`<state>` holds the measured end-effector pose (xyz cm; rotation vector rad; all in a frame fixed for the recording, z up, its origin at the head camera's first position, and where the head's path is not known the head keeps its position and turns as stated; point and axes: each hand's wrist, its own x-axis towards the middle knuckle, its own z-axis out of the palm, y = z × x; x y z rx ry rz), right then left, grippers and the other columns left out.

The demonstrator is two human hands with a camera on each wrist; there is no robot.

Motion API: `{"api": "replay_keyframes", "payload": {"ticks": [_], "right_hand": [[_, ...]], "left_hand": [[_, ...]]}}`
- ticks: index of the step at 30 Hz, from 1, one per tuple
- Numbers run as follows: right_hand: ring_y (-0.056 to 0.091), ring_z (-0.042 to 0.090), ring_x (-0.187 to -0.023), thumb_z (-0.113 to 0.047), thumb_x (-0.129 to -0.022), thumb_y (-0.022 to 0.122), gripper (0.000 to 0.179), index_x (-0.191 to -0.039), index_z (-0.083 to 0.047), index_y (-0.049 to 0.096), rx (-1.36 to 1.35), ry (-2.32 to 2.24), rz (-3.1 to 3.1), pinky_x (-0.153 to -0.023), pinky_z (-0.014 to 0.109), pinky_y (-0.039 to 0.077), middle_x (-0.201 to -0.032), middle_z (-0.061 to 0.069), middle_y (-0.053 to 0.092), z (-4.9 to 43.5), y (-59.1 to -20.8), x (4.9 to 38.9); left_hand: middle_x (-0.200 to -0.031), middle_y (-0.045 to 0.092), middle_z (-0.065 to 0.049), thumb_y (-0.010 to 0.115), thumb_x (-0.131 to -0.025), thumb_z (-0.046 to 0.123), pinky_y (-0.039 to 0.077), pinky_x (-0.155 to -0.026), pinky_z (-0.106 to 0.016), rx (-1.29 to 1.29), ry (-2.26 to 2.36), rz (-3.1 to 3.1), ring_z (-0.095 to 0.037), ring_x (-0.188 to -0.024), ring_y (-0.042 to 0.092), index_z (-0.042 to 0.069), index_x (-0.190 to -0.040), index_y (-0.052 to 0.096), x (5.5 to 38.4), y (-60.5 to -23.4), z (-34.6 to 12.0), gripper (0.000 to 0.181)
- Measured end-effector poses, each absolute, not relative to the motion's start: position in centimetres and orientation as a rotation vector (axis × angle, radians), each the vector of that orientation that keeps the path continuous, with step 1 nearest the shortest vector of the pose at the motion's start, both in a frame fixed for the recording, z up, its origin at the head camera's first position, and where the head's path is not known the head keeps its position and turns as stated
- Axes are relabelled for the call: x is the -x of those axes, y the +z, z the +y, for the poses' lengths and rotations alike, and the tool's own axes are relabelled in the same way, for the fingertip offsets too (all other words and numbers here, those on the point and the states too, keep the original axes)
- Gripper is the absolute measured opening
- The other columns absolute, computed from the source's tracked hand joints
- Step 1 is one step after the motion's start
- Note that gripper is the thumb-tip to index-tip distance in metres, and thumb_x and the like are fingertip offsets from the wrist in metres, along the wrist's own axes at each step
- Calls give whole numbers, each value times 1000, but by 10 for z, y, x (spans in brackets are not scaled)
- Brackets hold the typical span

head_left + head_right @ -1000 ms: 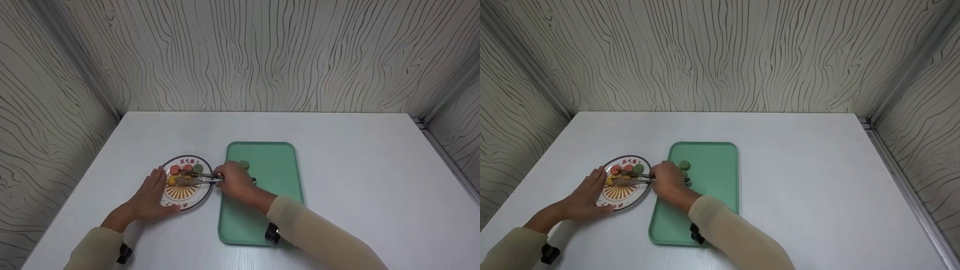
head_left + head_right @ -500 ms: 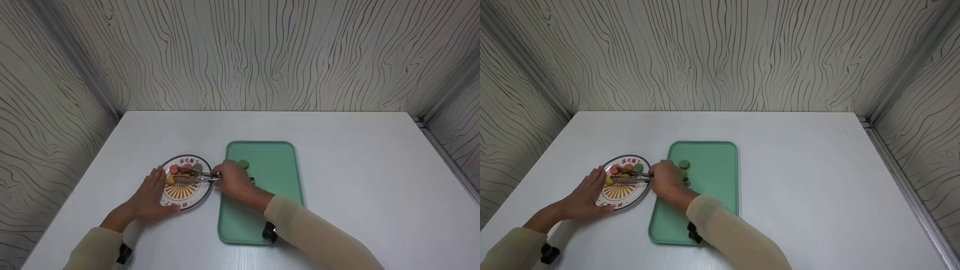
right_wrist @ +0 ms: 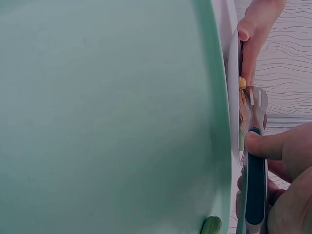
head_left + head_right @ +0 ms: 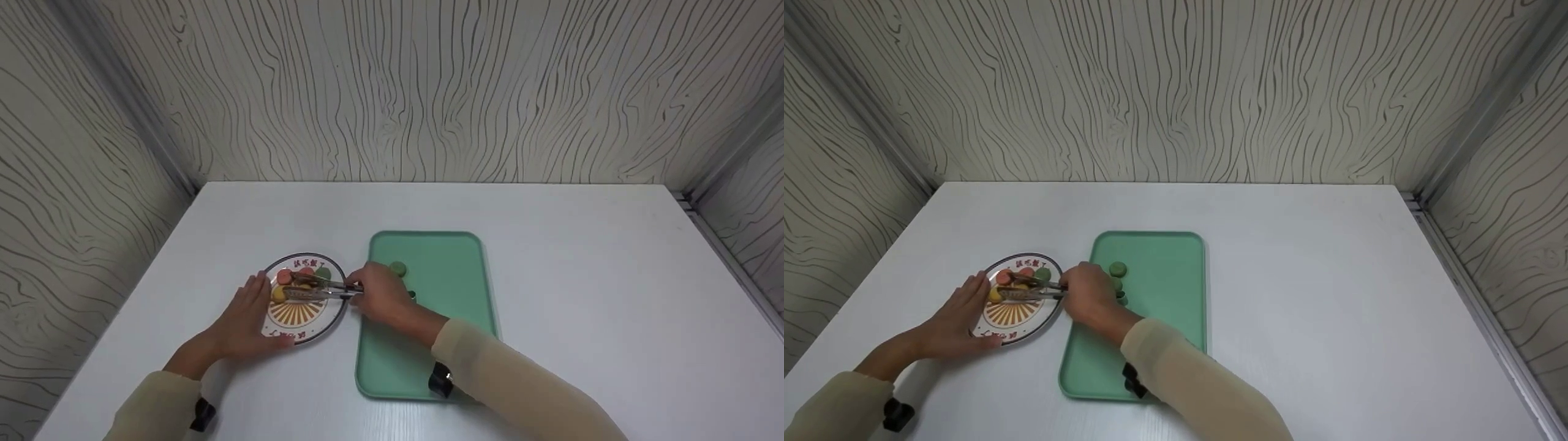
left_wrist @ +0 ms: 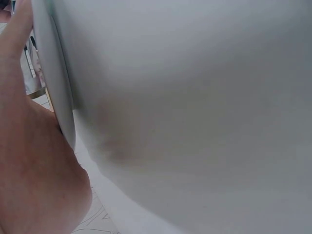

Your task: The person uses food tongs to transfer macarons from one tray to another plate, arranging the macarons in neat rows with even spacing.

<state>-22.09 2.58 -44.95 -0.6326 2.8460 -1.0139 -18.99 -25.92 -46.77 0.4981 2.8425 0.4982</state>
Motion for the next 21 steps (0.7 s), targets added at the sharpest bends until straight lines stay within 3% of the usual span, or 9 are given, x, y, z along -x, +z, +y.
{"api": "replay_keyframes", "payload": {"ticks": [21], "right_hand": [[61,16,-94,-3,-84,79,25,-108,-6,80,616,-981,2849,-83,33,52,-100,4,72,36,-446,214]], "left_hand": [[-166,2,-31,68,-82,69,7,-122,-62,-505,519,2831,-48,-153,-2,-15,-156,9,188,-466,-259,126]]}}
